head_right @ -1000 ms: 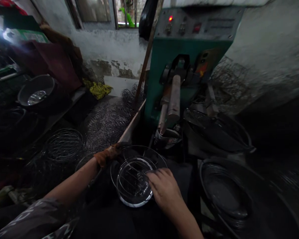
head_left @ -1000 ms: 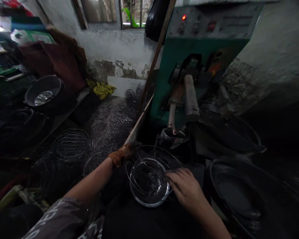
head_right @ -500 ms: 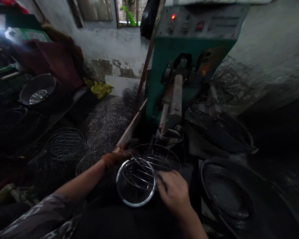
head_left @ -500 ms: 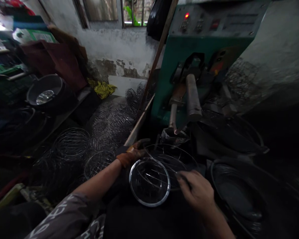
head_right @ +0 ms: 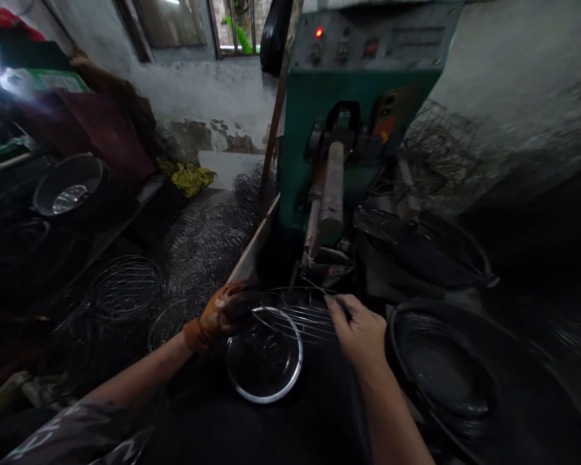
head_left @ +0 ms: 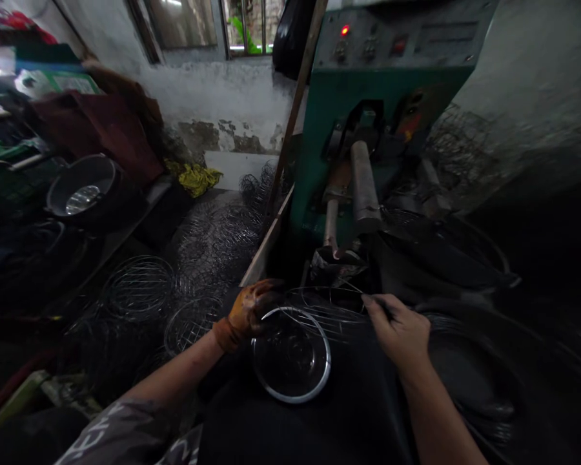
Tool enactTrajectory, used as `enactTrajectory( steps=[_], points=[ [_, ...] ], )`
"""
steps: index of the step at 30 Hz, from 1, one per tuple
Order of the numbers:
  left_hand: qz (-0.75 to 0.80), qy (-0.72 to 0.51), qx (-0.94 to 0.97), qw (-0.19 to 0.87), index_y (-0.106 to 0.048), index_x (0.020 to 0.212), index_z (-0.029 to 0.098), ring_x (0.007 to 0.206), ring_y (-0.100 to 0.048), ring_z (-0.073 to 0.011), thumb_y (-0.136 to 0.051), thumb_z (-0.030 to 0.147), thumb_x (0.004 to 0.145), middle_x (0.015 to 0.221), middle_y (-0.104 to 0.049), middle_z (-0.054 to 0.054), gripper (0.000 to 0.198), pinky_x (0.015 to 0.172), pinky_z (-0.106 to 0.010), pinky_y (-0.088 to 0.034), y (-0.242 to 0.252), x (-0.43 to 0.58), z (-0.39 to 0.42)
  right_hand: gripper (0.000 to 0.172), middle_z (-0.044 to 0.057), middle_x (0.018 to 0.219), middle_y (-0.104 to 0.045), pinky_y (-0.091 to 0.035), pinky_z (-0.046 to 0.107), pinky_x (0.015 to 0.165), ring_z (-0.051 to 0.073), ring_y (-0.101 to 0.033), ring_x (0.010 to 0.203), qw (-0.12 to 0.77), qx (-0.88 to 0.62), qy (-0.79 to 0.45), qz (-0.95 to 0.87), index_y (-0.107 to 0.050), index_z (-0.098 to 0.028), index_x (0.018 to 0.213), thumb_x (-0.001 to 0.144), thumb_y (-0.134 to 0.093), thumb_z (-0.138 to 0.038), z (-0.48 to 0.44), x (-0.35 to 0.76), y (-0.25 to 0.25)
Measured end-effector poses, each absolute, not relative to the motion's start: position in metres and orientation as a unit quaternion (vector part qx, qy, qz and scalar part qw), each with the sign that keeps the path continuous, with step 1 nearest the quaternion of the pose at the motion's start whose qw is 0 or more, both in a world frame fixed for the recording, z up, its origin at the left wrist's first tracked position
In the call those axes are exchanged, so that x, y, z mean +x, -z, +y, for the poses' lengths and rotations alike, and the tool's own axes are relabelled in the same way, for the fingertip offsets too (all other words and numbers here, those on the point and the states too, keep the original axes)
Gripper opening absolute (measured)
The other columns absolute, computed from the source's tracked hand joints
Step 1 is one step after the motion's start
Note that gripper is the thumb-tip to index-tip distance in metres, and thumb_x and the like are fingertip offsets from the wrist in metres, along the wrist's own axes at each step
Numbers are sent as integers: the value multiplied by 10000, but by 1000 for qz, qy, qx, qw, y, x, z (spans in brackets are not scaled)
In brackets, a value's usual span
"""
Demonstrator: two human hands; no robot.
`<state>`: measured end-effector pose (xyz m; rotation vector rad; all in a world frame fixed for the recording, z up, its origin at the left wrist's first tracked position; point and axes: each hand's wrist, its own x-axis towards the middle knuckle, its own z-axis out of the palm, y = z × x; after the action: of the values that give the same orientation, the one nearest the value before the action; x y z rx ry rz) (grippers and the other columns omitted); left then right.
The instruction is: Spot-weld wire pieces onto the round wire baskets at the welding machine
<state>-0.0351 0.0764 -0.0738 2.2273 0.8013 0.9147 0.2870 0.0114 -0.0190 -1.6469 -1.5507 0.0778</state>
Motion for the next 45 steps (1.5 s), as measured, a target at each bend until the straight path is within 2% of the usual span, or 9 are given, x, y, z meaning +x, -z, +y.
enactTrajectory(
  steps=[5, 10, 13, 18, 24, 28, 36, 42, 45],
  points=[
    [338, -426, 779, 313, -717, 1201, 201, 1236, -635, -313, -781, 351, 796, 1349, -667, -126, 437, 1092, -456, -488, 70, -15, 67, 538, 35, 619, -703, -474, 279, 558, 193, -651, 547, 432, -660, -51, -613, -731, -219, 747, 919, -525, -684, 31, 283, 14],
    [308, -375, 796, 363, -540, 1497, 197, 1261, -626, -314, -789, 374, 797, 1385, -652, -139, 763, 1110, -427, -475, 58, 8, 76, 525, 40, 647, -722, -487, 278, 584, 193, -664, 568, 413, -641, -86, -641, -724, -233, 731, 918, -516, -677, 43, 274, 18],
    [272, -332, 852, 299, -673, 1359, 207, 1130, -682, -323, -779, 384, 768, 1239, -725, -125, 625, 1040, -448, -511, 58, 20, 83, 545, 31, 605, -695, -469, 277, 563, 189, -641, 547, 427, -661, -88, -611, -716, -228, 726, 897, -522, -707, 48, 275, 23],
    [326, -415, 805, 272, -760, 1139, 192, 1094, -699, -277, -653, 342, 899, 1140, -754, -115, 302, 1001, -437, -541, 62, 22, 92, 597, 31, 572, -652, -470, 302, 581, 200, -612, 568, 468, -687, -86, -550, -695, -204, 707, 852, -526, -758, 54, 290, 29],
    [288, -367, 858, 215, -650, 1388, 229, 1235, -620, -348, -797, 477, 777, 1330, -674, -149, 676, 1077, -485, -473, 77, 27, 86, 574, 55, 647, -699, -502, 319, 632, 227, -651, 642, 472, -693, -105, -536, -722, -197, 787, 851, -535, -736, 61, 288, 36],
    [336, -400, 838, 158, -644, 1373, 222, 1279, -586, -318, -682, 374, 881, 1351, -651, -157, 516, 1116, -480, -437, 83, 42, 85, 563, 87, 789, -763, -545, 356, 733, 256, -703, 760, 473, -690, -106, -538, -750, -192, 884, 863, -530, -710, 69, 287, 44],
    [299, -465, 813, 181, -666, 1272, 202, 1221, -625, -289, -711, 315, 846, 1327, -663, -153, 443, 1057, -449, -497, 78, 43, 107, 452, 90, 872, -789, -575, 379, 804, 263, -735, 839, 462, -658, -116, -584, -768, -203, 955, 921, -533, -587, 63, 290, 47],
    [334, -420, 803, 261, -728, 1022, 211, 1208, -634, -308, -780, 315, 762, 1320, -678, -139, 285, 1066, -467, -483, 77, 38, 117, 281, 81, 982, -785, -567, 446, 900, 276, -725, 976, 435, -582, -91, -681, -734, -251, 927, 972, -538, -448, 52, 291, 57],
    [344, -406, 810, 245, -735, 1069, 207, 1217, -635, -315, -778, 350, 764, 1303, -689, -140, 340, 1072, -469, -483, 75, 38, 118, 305, 89, 970, -774, -563, 466, 896, 284, -719, 962, 405, -590, -72, -695, -713, -248, 932, 1000, -488, -443, 51, 292, 64]
  ],
)
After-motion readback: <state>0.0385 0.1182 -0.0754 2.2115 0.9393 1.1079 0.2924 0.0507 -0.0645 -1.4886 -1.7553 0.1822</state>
